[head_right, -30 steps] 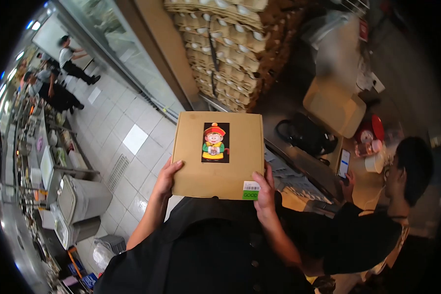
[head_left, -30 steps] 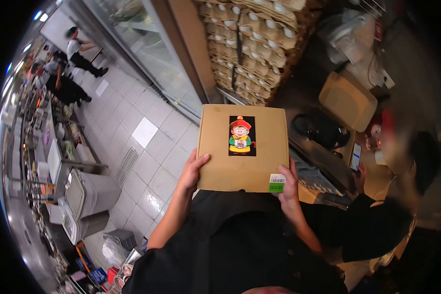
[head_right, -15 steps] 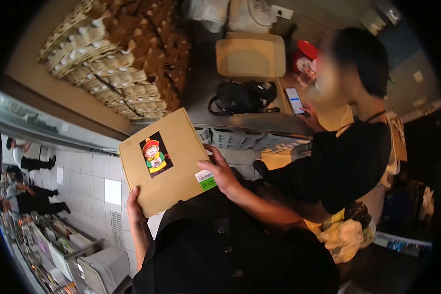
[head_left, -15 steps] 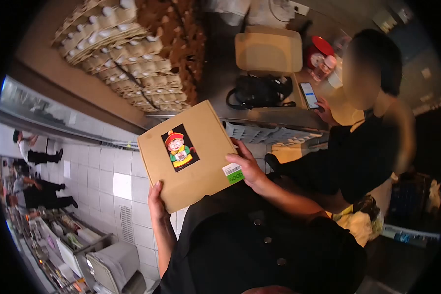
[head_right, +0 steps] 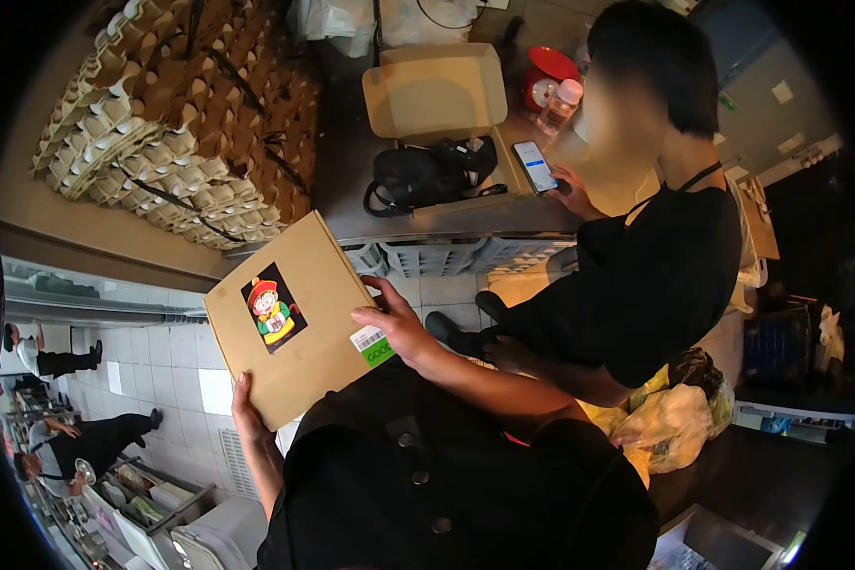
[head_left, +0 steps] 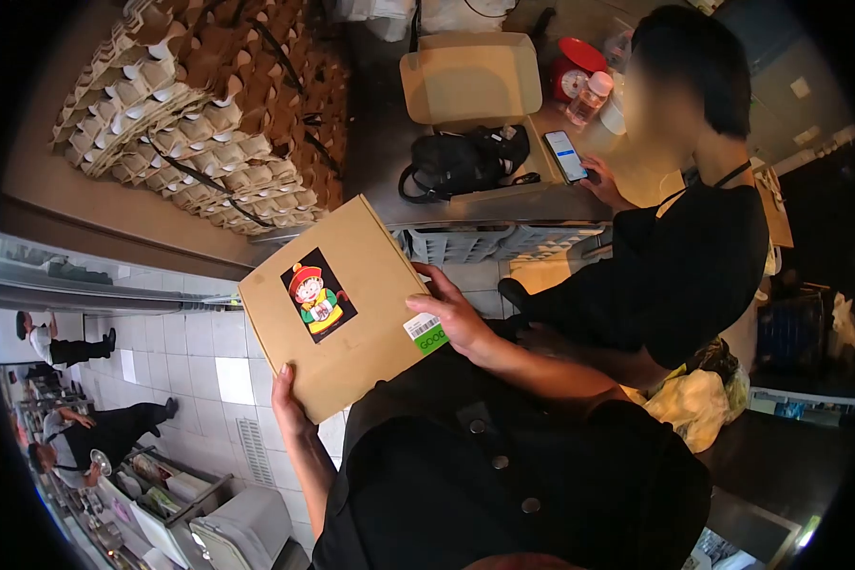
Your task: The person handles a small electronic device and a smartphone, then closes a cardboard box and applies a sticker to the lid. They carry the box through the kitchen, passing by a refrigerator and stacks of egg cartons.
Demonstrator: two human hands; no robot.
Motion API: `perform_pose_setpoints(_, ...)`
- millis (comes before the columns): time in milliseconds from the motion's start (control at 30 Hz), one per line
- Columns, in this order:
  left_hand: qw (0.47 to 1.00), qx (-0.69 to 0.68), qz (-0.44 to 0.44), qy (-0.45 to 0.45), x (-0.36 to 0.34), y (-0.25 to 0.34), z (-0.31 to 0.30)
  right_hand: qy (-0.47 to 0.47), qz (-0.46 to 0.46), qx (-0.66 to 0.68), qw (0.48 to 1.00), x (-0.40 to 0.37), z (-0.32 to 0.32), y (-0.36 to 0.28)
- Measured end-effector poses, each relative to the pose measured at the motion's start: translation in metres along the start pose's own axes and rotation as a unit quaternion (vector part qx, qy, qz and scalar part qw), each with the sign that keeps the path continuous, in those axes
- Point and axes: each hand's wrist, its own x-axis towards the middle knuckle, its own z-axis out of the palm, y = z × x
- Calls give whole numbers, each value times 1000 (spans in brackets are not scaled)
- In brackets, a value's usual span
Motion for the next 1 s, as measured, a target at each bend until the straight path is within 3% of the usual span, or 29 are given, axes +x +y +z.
perform_pose_setpoints(1000,1000,-1,-9,18,-1,-4,4,5,-4,-32,999,1,-11,2)
